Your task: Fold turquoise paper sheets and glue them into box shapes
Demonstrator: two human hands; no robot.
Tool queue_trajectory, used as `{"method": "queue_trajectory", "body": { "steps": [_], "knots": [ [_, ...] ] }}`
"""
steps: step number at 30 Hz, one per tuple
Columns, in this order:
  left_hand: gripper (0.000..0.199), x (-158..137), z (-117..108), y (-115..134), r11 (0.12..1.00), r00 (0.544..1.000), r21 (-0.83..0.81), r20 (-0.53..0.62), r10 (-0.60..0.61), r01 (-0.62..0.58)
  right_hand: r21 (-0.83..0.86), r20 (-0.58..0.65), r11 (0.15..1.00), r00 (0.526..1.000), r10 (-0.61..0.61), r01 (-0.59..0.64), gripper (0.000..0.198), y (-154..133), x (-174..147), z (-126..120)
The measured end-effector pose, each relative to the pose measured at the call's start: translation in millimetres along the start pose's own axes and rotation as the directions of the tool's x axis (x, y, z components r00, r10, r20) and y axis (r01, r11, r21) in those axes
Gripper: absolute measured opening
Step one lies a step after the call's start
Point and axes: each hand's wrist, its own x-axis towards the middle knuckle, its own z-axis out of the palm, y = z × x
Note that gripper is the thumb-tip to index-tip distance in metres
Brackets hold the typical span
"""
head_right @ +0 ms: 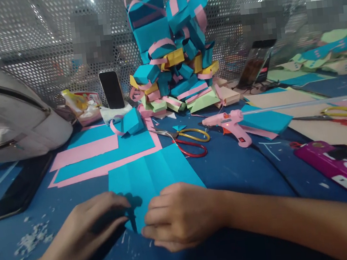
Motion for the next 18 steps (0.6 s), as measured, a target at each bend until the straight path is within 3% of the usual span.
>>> {"method": "queue_trajectory", "body": {
  "steps": [3, 8, 13, 16, 18],
  "knots": [
    [0.003, -0.3, 4.9, -1.7, 0.997, 1.0, 0.075, -0.007, 0.015, -0.014, 0.011, -0.012, 1.0, 1.0, 0.006, -0.006, 0.025, -0.7, -0.7, -0.1],
    [0.016, 2.8, 3.7, 0.6, 0.961, 0.991, 0.247, -0.02, 0.131, -0.122, 0.039, -0.016, 0.999, 1.0, 0.012, -0.012, 0.024, -0.1, -1.2, 0.3],
    [0.013, -5.7, -0.3, 6.7, 0.88, 0.941, 0.384, -0.071, 0.33, -0.279, 0.059, -0.05, 0.998, 0.999, 0.016, -0.013, 0.025, 0.9, -0.3, 2.5],
    [0.018, -21.9, 2.0, 7.1, 0.812, 0.907, 0.502, -0.116, 0.405, -0.298, 0.067, -0.088, 0.998, 0.996, 0.02, -0.014, 0.026, 2.0, -0.4, 4.9],
    [0.026, -32.5, 4.2, 4.4, 0.757, 0.898, 0.571, -0.075, 0.433, -0.317, 0.075, -0.111, 0.997, 0.994, 0.019, -0.01, 0.028, 2.5, -0.7, 6.4]
  ]
}}
